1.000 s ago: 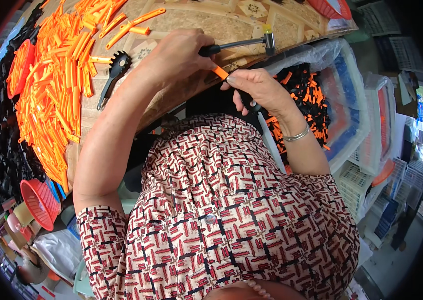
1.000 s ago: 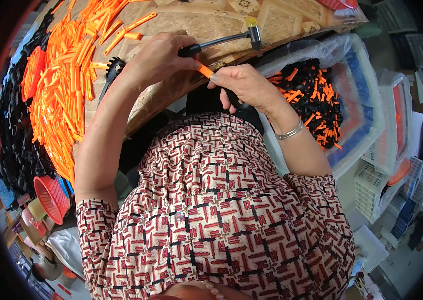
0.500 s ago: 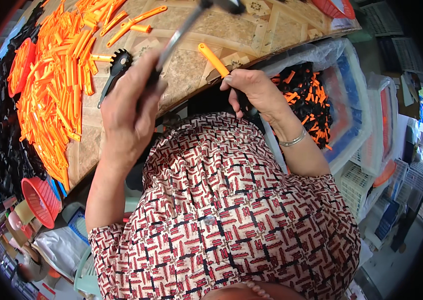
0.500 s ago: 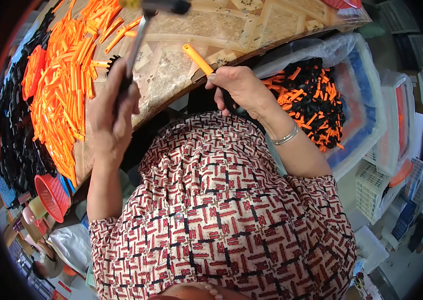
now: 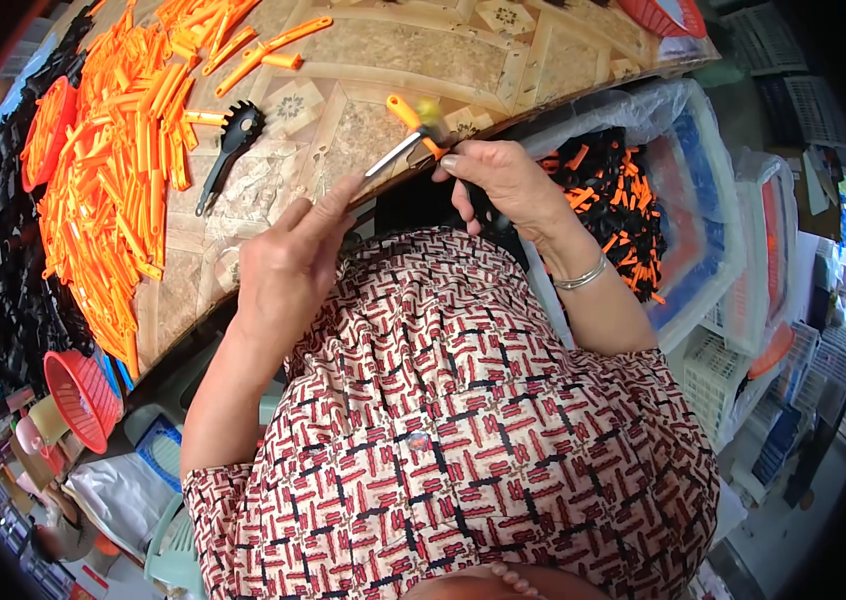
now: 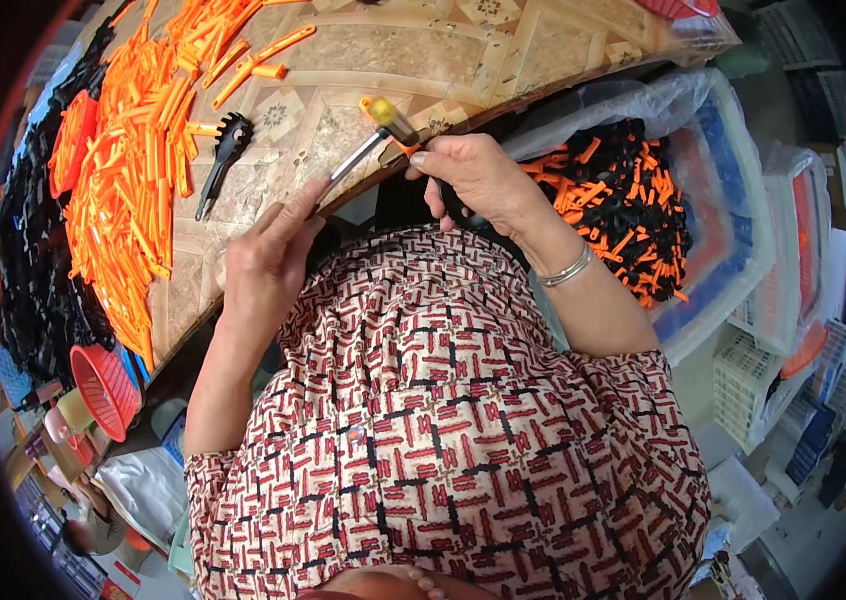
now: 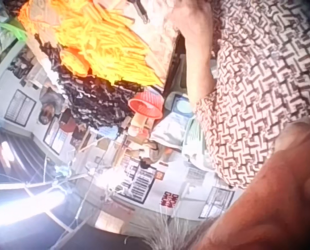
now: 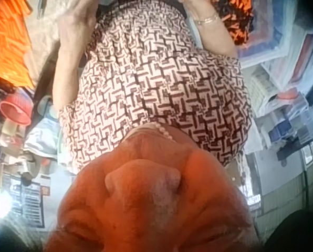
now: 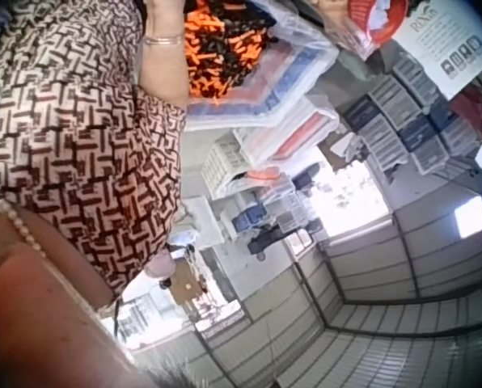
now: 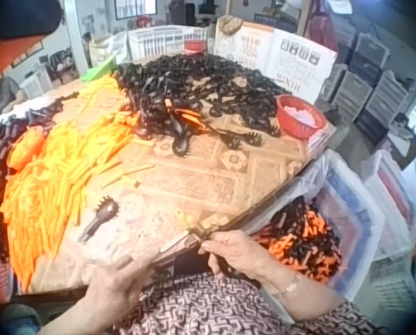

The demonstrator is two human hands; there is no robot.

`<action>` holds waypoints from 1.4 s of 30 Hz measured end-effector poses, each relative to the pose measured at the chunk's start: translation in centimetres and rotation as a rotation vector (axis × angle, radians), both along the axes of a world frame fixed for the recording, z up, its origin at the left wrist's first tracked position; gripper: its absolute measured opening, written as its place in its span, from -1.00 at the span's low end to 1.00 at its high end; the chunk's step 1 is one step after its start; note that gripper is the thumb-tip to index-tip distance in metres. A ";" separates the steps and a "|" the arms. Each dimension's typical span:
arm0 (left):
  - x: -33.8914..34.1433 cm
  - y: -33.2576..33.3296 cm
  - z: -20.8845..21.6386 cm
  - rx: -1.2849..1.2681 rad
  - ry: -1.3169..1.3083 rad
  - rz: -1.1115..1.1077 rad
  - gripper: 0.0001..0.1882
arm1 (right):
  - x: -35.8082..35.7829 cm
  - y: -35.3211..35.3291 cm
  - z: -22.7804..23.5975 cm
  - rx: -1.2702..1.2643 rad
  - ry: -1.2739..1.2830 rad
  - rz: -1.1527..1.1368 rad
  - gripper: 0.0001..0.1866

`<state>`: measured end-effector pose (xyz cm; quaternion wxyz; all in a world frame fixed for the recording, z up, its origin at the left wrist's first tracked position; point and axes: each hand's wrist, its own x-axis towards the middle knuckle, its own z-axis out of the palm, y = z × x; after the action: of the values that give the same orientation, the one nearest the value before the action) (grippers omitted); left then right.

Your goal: The person uses a hammer to tap orange plastic pieces onto black plastic handles on a wooden workbench. They repeatedly pick up an orange piece, align it with a black handle, and strike it with the hammer to secure it. The finished assemblies are placed into a pile on the table.

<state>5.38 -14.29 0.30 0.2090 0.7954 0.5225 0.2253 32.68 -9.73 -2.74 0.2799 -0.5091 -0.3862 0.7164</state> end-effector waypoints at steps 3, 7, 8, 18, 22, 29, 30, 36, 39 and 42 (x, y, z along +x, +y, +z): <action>-1.2 0.6 0.6 0.076 -0.268 0.084 -0.47 | 0.0 0.2 -0.2 0.017 -0.010 0.020 -0.69; -0.2 1.8 0.8 0.404 -0.334 0.126 -0.44 | 0.2 0.6 -0.1 0.002 -0.011 0.029 -0.69; -0.6 1.4 0.5 0.249 -0.114 0.129 -0.42 | 0.1 0.6 -0.2 0.003 -0.008 0.031 -0.69; -3.6 2.1 0.1 -0.210 -0.847 0.465 -0.56 | 17.2 2.6 3.7 0.450 -1.100 0.354 -0.71; -3.3 2.7 -1.3 -0.221 -0.716 0.562 -0.58 | 15.9 7.6 6.2 0.821 -1.555 0.121 -0.63; -3.3 3.2 -0.7 -0.079 -0.523 0.692 -0.59 | 6.0 21.2 3.2 1.386 -1.513 -0.003 -0.71; -4.0 3.1 -1.1 0.016 -0.518 0.687 -0.64 | 4.6 22.0 2.9 1.439 -1.585 -0.036 -0.73; -6.0 3.0 -0.7 -0.043 -0.463 0.739 -0.75 | 4.0 23.8 0.8 1.572 -1.489 -0.002 -0.76; -6.1 4.5 -0.9 0.016 -0.431 0.675 -0.74 | 4.2 21.3 1.9 1.618 -1.332 -0.085 -0.78; -5.1 7.4 -0.1 0.086 -0.329 0.600 -0.69 | 4.0 17.9 2.5 1.507 -1.106 -0.170 -0.81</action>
<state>0.26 -6.93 0.25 0.1813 0.5675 0.6823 0.4237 36.64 8.16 -0.22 0.3638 -0.4884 -0.7881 -0.0893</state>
